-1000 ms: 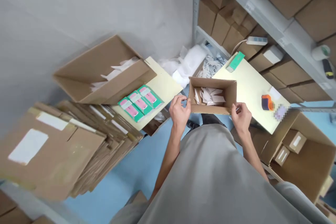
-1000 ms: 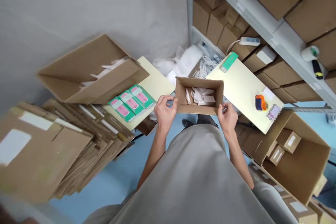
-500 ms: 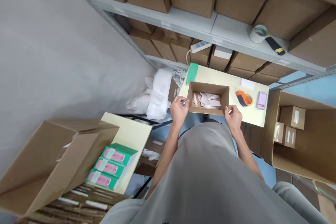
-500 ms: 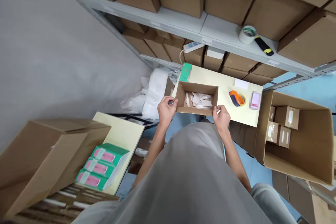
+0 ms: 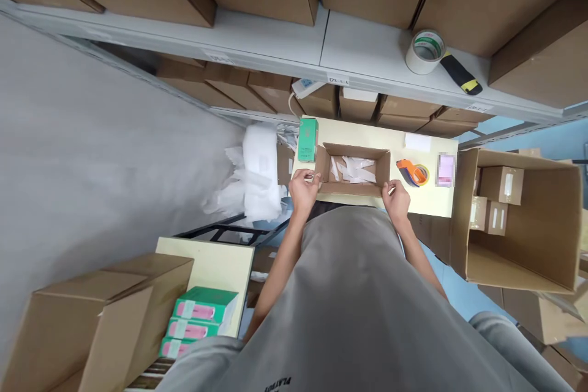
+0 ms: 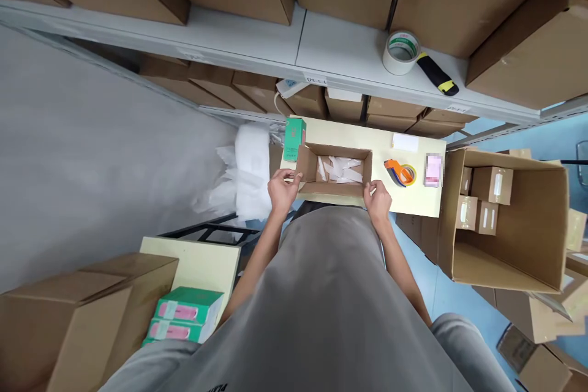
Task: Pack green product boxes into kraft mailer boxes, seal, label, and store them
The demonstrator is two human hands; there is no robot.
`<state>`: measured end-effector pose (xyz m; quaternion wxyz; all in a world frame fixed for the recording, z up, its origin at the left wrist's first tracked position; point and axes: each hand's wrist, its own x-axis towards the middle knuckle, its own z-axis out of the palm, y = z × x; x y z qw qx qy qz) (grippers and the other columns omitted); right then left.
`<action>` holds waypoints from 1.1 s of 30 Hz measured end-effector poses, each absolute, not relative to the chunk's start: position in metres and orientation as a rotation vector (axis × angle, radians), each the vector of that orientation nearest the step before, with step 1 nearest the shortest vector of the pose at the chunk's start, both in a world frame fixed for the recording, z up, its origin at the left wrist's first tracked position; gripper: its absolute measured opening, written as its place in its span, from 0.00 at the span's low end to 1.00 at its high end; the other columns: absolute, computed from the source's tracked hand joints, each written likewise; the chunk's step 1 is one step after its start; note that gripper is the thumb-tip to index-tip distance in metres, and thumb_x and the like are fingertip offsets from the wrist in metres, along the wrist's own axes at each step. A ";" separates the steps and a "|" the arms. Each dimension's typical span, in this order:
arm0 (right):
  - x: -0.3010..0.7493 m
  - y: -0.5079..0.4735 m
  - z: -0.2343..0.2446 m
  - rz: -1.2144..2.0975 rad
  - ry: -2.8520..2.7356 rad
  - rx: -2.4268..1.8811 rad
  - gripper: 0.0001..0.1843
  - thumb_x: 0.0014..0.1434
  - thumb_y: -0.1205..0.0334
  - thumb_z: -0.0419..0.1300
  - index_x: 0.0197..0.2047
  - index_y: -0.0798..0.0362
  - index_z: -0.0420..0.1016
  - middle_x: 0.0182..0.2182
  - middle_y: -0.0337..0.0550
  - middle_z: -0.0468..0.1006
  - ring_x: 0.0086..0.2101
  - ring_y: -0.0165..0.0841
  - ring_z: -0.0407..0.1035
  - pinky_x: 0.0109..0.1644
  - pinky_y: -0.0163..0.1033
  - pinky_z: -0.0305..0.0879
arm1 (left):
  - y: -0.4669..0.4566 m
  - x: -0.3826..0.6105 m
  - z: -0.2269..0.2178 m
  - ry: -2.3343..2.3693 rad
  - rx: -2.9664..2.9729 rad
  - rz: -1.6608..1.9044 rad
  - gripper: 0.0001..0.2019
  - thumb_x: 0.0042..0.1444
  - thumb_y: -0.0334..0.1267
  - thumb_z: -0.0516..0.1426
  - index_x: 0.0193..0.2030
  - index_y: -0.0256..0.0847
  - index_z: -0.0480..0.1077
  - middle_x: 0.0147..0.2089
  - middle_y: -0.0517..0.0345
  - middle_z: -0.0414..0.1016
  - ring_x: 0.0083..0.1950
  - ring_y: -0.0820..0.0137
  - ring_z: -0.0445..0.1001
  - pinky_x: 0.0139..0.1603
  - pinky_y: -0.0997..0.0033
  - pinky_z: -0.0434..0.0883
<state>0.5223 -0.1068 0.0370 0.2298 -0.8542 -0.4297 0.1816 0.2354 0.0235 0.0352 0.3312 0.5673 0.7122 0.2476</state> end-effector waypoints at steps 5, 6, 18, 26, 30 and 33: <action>0.515 -0.104 0.040 0.519 -1.121 -2.407 0.14 0.73 0.46 0.56 0.41 0.45 0.70 0.34 0.44 0.85 0.30 0.39 0.75 0.38 0.40 0.61 | 0.059 0.222 0.018 1.764 1.174 0.688 0.14 0.65 0.50 0.68 0.47 0.42 0.80 0.53 0.46 0.88 0.55 0.56 0.88 0.62 0.55 0.84; 0.514 -0.103 0.042 0.522 -1.113 -2.418 0.14 0.72 0.45 0.56 0.41 0.45 0.70 0.34 0.43 0.85 0.30 0.39 0.75 0.38 0.40 0.60 | 0.070 0.221 0.013 1.794 1.144 0.688 0.16 0.66 0.52 0.68 0.50 0.42 0.80 0.56 0.45 0.87 0.59 0.56 0.87 0.67 0.53 0.83; 0.504 -0.098 0.071 0.454 -1.034 -2.479 0.20 0.73 0.38 0.57 0.45 0.46 0.72 0.35 0.40 0.82 0.29 0.37 0.74 0.37 0.40 0.58 | 0.141 0.249 -0.036 2.067 1.122 0.285 0.30 0.51 0.37 0.74 0.59 0.33 0.72 0.71 0.21 0.74 0.80 0.28 0.70 0.82 0.33 0.65; 0.497 -0.093 0.104 0.428 -0.965 -2.301 0.21 0.74 0.37 0.58 0.45 0.47 0.75 0.34 0.40 0.83 0.27 0.35 0.73 0.37 0.41 0.69 | 0.136 0.221 0.014 1.803 1.018 0.600 0.21 0.54 0.45 0.76 0.48 0.43 0.76 0.51 0.49 0.86 0.57 0.50 0.86 0.67 0.44 0.81; 0.485 -0.081 0.109 0.603 -0.975 -2.138 0.20 0.75 0.39 0.59 0.51 0.48 0.78 0.35 0.43 0.87 0.31 0.37 0.80 0.39 0.43 0.79 | 0.124 0.227 0.057 1.411 1.018 0.946 0.33 0.47 0.46 0.80 0.56 0.43 0.72 0.57 0.48 0.85 0.59 0.56 0.85 0.69 0.49 0.81; 0.478 -0.072 0.100 0.777 -1.027 -2.011 0.22 0.76 0.41 0.59 0.58 0.49 0.78 0.45 0.51 0.91 0.44 0.43 0.88 0.48 0.47 0.87 | 0.110 0.246 0.080 1.098 1.113 0.877 0.40 0.43 0.52 0.83 0.58 0.46 0.70 0.58 0.51 0.84 0.60 0.57 0.86 0.66 0.52 0.83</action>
